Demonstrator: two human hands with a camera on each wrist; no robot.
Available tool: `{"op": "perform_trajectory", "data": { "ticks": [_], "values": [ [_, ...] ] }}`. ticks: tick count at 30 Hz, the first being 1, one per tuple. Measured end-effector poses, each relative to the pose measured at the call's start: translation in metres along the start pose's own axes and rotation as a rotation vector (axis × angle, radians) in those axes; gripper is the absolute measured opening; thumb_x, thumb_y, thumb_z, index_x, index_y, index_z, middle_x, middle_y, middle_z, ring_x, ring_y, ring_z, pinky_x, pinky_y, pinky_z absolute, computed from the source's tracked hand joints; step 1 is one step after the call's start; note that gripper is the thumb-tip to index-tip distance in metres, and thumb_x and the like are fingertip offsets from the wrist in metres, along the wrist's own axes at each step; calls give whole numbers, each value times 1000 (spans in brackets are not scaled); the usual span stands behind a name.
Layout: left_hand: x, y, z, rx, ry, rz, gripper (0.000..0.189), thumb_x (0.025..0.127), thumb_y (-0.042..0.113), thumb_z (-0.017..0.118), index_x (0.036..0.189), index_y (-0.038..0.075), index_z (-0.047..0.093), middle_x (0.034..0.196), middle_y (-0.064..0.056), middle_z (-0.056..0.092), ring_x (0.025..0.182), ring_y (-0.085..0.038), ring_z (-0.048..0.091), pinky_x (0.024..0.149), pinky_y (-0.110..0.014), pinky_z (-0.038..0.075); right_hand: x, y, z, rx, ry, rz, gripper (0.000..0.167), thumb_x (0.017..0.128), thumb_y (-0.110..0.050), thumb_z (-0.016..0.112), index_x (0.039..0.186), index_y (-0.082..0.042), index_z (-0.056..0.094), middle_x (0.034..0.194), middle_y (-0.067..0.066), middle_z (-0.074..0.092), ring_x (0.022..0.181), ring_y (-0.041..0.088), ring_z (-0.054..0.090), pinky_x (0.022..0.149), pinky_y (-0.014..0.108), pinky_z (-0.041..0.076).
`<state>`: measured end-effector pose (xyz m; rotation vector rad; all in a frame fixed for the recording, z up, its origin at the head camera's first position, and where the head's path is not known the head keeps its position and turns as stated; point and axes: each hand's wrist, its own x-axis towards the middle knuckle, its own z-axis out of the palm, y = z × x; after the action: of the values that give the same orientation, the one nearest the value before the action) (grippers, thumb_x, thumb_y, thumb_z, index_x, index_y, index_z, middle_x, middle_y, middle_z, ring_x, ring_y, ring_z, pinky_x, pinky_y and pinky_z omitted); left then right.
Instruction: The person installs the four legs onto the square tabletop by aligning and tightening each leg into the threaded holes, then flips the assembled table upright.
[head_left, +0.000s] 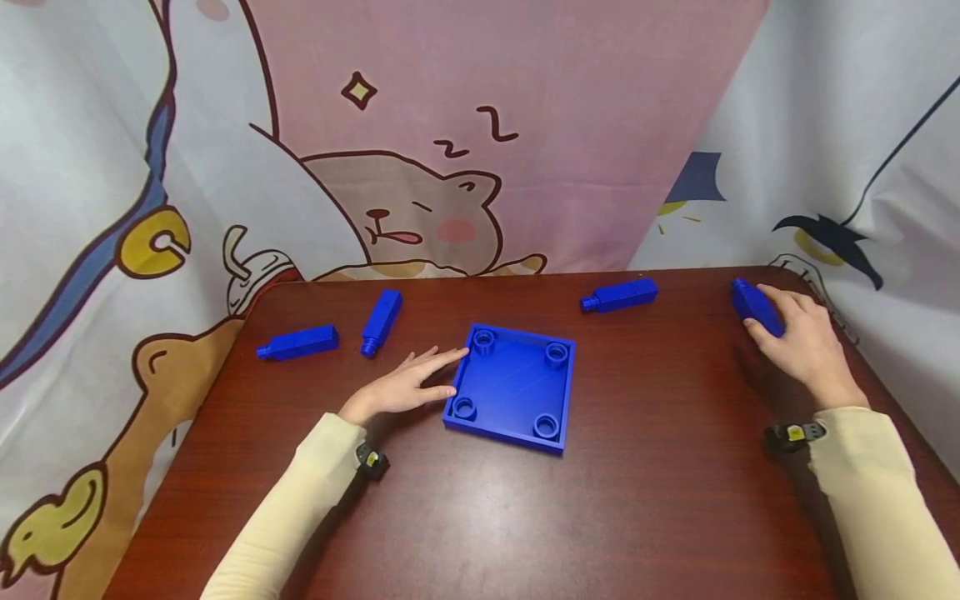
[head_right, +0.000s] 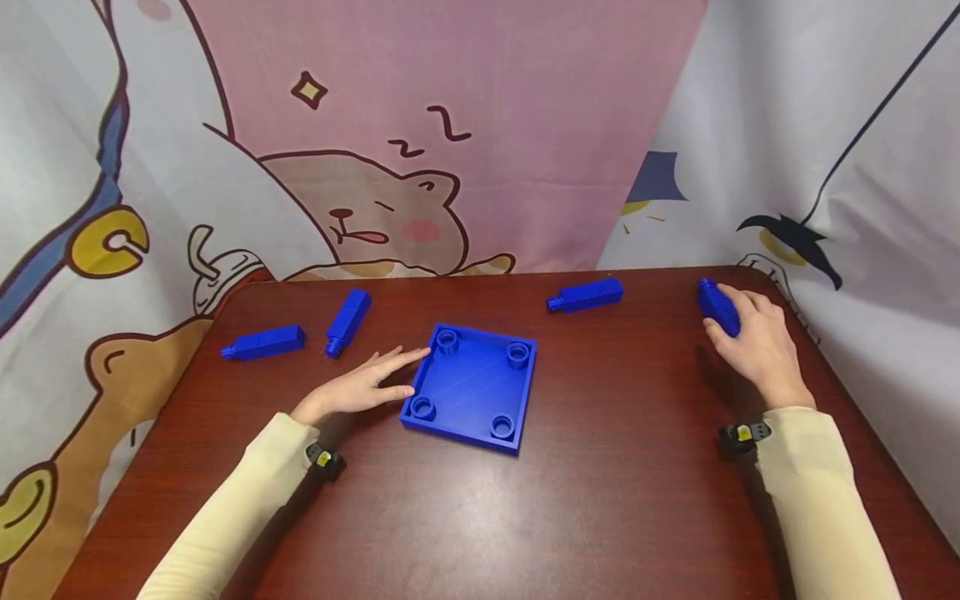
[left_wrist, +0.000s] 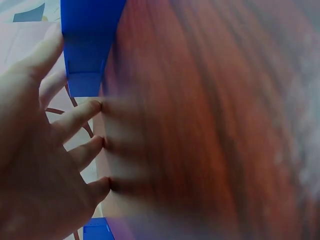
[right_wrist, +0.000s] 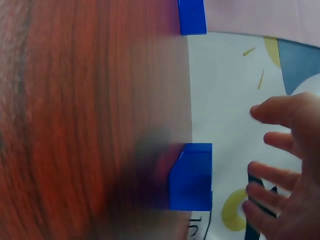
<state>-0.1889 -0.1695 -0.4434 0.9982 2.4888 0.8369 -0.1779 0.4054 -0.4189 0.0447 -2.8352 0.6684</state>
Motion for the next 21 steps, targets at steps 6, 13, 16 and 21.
{"op": "perform_trajectory", "data": {
  "ticks": [6, 13, 16, 21],
  "values": [
    [0, 2, 3, 3, 22, -24, 63, 98, 35, 56, 153, 17, 31, 154, -10, 31, 141, -43, 13, 107, -66, 4, -3, 18, 3, 28, -21, 48, 65, 95, -19, 58, 146, 5, 27, 131, 43, 34, 118, 60, 28, 94, 70, 21],
    [-2, 4, 7, 9, 50, -42, 63, 97, 34, 58, 152, 16, 33, 153, -12, 32, 140, -45, 15, 106, -68, 5, -7, 27, 6, 53, -116, 144, 72, 93, -26, 62, 142, 13, 26, 122, 45, 38, 110, 58, 37, 86, 67, 29],
    [-2, 7, 10, 24, 58, -51, 64, 97, 34, 59, 152, 16, 33, 153, -15, 32, 140, -47, 16, 105, -69, 6, -7, 29, 7, 60, -136, 211, 75, 93, -29, 63, 142, 13, 24, 123, 46, 39, 109, 58, 39, 87, 68, 30],
    [-3, 14, 14, 89, 86, -75, 65, 96, 36, 60, 152, 16, 34, 151, -17, 35, 138, -47, 20, 104, -70, 11, -7, 32, 11, 85, -88, 288, 69, 94, -26, 62, 140, 13, 28, 124, 44, 41, 109, 57, 41, 88, 67, 31]
  ]
}}
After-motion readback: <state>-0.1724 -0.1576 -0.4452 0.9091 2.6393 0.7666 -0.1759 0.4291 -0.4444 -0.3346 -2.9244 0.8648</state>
